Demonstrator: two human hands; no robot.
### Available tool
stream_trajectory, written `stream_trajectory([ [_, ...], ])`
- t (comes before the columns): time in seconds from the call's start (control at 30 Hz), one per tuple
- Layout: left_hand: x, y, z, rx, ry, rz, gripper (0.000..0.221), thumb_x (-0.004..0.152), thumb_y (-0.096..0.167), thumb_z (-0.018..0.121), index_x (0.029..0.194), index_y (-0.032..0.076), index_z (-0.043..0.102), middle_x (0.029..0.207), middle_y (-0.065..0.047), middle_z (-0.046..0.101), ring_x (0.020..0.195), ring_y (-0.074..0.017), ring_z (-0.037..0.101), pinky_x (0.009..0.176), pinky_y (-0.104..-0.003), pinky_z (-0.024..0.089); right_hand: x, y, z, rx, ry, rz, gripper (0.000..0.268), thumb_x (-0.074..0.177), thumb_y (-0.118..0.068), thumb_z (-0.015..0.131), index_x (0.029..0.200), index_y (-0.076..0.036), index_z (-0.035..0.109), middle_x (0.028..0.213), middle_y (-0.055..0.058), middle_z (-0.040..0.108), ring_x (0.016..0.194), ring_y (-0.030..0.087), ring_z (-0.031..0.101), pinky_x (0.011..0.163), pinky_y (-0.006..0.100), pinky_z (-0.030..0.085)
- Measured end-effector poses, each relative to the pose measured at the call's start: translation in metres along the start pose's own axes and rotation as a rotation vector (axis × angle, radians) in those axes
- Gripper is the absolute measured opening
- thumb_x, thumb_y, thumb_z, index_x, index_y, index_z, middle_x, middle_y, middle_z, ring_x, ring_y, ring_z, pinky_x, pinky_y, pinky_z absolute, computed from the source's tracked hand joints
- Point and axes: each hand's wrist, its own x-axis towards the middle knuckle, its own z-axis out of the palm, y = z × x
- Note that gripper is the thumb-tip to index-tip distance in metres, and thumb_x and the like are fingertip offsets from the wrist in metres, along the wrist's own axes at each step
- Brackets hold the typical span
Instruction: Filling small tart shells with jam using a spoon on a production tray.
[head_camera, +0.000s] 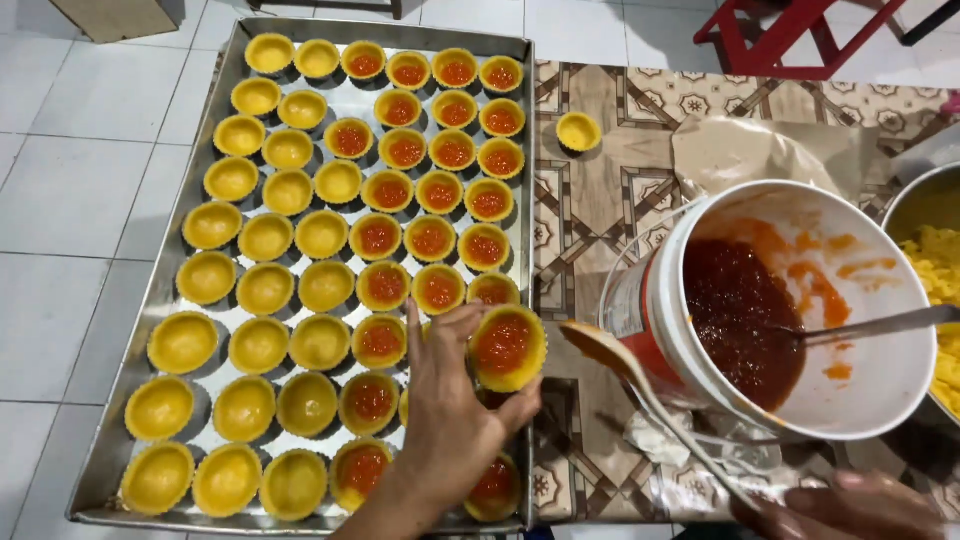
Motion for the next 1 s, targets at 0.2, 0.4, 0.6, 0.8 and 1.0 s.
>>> stream_trajectory([
  [0.2,-0.011,0.003,0.015,0.038,0.152,0.082,0.102,0.058,0.027,0.105,0.128,0.0,0.037,0.128,-0.017,0.059,0.127,-0.0321,0.06,0.126,-0.065,0.012,0.011,-0.055,0.015,-0.05,0.328,-0.074,0.043,0.088,-0.05,0.067,0.13,-0.041,0.065,0.149,-0.015,0.046,0.1,-0.004,0.068,0.094,0.036,0.048],
  [0.4,-0.015,0.008,0.015,0.142,0.201,0.123,0.097,0.065,0.034,0.102,0.13,0.004,0.037,0.129,-0.013,0.054,0.127,-0.0299,0.057,0.127,-0.067,0.011,0.041,-0.12,0.021,0.141,0.616,0.166,0.017,0.09,-0.033,0.071,0.106,-0.033,0.069,0.101,-0.009,0.059,0.109,0.016,0.049,0.111,0.046,0.04],
  [0.6,-0.01,0.021,0.004,0.154,0.282,0.183,0.071,0.077,0.026,0.093,0.123,0.006,0.043,0.122,-0.013,0.057,0.113,-0.0292,0.062,0.123,-0.07,0.015,0.058,-0.114,0.019,0.025,0.655,-0.058,0.022,0.099,-0.042,0.049,0.1,-0.033,0.069,0.089,-0.032,0.062,0.087,-0.001,0.056,0.095,0.036,0.034],
  [0.8,-0.01,0.022,0.007,0.131,0.32,0.205,0.06,0.084,0.032,0.085,0.119,0.003,0.046,0.119,-0.015,0.06,0.111,-0.0305,0.064,0.121,-0.074,0.017,0.06,-0.128,0.016,0.056,0.651,0.015,0.012,0.096,-0.028,0.062,0.101,-0.035,0.07,0.084,-0.027,0.059,0.091,0.001,0.052,0.098,0.037,0.034],
  [1.0,-0.014,0.021,0.007,0.045,0.232,0.166,0.072,0.079,0.036,0.089,0.122,0.002,0.043,0.124,-0.016,0.058,0.118,-0.0318,0.061,0.122,-0.073,0.01,0.043,-0.107,0.007,-0.062,0.544,-0.037,0.013,0.09,-0.036,0.066,0.1,-0.043,0.071,0.098,-0.036,0.061,0.102,-0.007,0.054,0.097,0.031,0.035],
])
